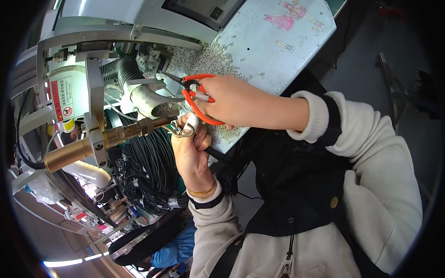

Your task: The person uses shears to trim the ends of wires on a bundle of cables, sets them aside, and then picks up a new bundle to repeat the process.

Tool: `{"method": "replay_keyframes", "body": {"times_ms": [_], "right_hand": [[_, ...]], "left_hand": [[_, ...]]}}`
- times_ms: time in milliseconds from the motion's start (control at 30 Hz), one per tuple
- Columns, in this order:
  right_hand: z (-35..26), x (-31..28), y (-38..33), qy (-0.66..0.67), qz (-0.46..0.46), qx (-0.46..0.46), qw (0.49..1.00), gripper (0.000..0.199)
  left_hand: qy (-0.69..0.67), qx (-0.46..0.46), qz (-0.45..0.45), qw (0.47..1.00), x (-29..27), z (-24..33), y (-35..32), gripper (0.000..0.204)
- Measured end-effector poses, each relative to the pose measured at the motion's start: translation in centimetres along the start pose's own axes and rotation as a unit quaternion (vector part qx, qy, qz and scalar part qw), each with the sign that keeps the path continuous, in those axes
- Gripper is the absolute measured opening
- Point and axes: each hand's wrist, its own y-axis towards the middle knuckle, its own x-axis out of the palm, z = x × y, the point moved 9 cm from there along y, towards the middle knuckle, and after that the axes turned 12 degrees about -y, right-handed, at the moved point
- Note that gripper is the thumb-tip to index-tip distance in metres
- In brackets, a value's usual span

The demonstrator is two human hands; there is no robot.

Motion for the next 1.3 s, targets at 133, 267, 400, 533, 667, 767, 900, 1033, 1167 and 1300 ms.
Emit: {"method": "replay_keyframes", "body": {"times_ms": [133,267,400,533,667,767,900,1033,1167,1300], "right_hand": [[-0.3,0.3,0.3,0.004,0.008,-0.018,1.000,0.020],[-0.7,-0.2,0.2,-0.027,0.035,-0.036,0.998,0.020],[-0.5,-0.3,0.2,-0.047,0.053,-0.041,0.997,0.020],[-1.0,-0.6,0.0,-0.068,0.094,-0.086,0.990,0.020],[-0.8,-0.5,0.0,-0.061,0.081,-0.068,0.993,0.020],[-0.7,-0.3,0.0,-0.051,0.083,-0.072,0.993,0.019],[-1.1,-0.3,-0.5,-0.014,0.068,-0.076,0.995,0.017],[0.0,0.3,-1.5,0.020,0.008,-0.033,0.999,0.016],[-2.4,-2.3,-4.1,-0.178,0.183,-0.180,0.950,0.017],[-5.0,-0.7,-6.8,-0.253,0.176,-0.281,0.909,0.020]], "left_hand": [[0.024,-0.011,0.007,1.000,-0.3,0.2,0.2,0.016],[0.053,-0.008,0.023,0.998,-0.3,0.4,0.1,0.020],[0.069,0.024,0.032,0.997,0.0,0.6,-0.4,0.023],[0.085,0.051,0.056,0.993,0.1,0.9,-0.7,0.022],[0.088,0.050,0.051,0.994,-0.2,1.0,-0.7,0.022],[0.080,0.035,0.028,0.996,-0.3,0.9,-0.6,0.022],[0.089,0.033,0.013,0.995,-0.2,0.9,-1.0,0.022],[-0.070,-0.020,-0.075,0.995,1.4,-0.1,-2.7,0.020],[0.035,0.025,0.038,0.998,0.3,-0.6,-4.9,0.020],[0.159,0.082,-0.004,0.984,1.3,-1.2,-6.6,0.022]]}}
